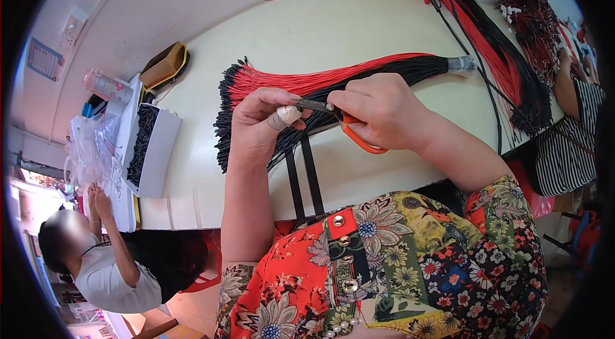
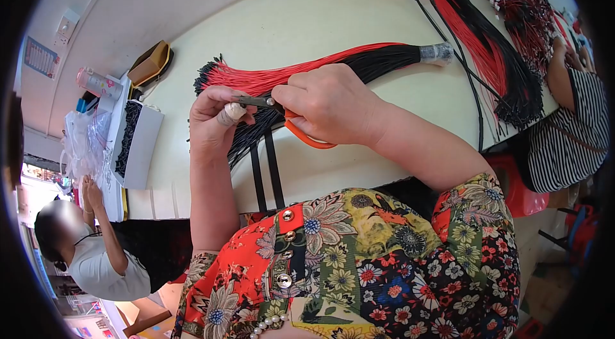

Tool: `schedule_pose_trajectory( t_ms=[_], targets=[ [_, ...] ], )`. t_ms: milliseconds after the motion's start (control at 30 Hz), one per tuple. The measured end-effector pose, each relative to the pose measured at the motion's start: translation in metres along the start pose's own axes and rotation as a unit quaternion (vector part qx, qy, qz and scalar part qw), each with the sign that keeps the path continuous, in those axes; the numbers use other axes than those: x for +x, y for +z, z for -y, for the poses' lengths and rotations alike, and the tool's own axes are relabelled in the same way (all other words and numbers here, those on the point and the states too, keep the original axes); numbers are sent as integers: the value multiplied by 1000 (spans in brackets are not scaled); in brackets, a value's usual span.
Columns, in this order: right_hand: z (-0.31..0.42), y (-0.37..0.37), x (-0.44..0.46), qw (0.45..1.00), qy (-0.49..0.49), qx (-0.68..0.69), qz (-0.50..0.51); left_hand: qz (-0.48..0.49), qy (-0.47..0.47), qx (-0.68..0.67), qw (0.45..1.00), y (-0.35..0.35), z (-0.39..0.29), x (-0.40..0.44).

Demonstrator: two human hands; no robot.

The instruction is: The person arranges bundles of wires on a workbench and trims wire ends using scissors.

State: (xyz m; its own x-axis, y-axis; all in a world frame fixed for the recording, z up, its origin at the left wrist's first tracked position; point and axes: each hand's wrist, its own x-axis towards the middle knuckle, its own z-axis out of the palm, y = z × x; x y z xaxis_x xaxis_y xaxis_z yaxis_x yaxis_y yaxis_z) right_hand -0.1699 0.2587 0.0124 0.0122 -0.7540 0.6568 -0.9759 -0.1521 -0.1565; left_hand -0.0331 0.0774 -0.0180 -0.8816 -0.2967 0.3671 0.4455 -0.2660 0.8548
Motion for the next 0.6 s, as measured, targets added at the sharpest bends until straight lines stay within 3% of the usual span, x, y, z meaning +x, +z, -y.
schedule_pose_trajectory(
  t_ms=[300,600],
  targets=[
    [-1,6,1,998,-20,-31,-44,7,0,-1,1000,-1,0,0],
    [1,4,-1,999,-6,-35,-11,11,-55,-8,998,0,-4,1]
  ],
)
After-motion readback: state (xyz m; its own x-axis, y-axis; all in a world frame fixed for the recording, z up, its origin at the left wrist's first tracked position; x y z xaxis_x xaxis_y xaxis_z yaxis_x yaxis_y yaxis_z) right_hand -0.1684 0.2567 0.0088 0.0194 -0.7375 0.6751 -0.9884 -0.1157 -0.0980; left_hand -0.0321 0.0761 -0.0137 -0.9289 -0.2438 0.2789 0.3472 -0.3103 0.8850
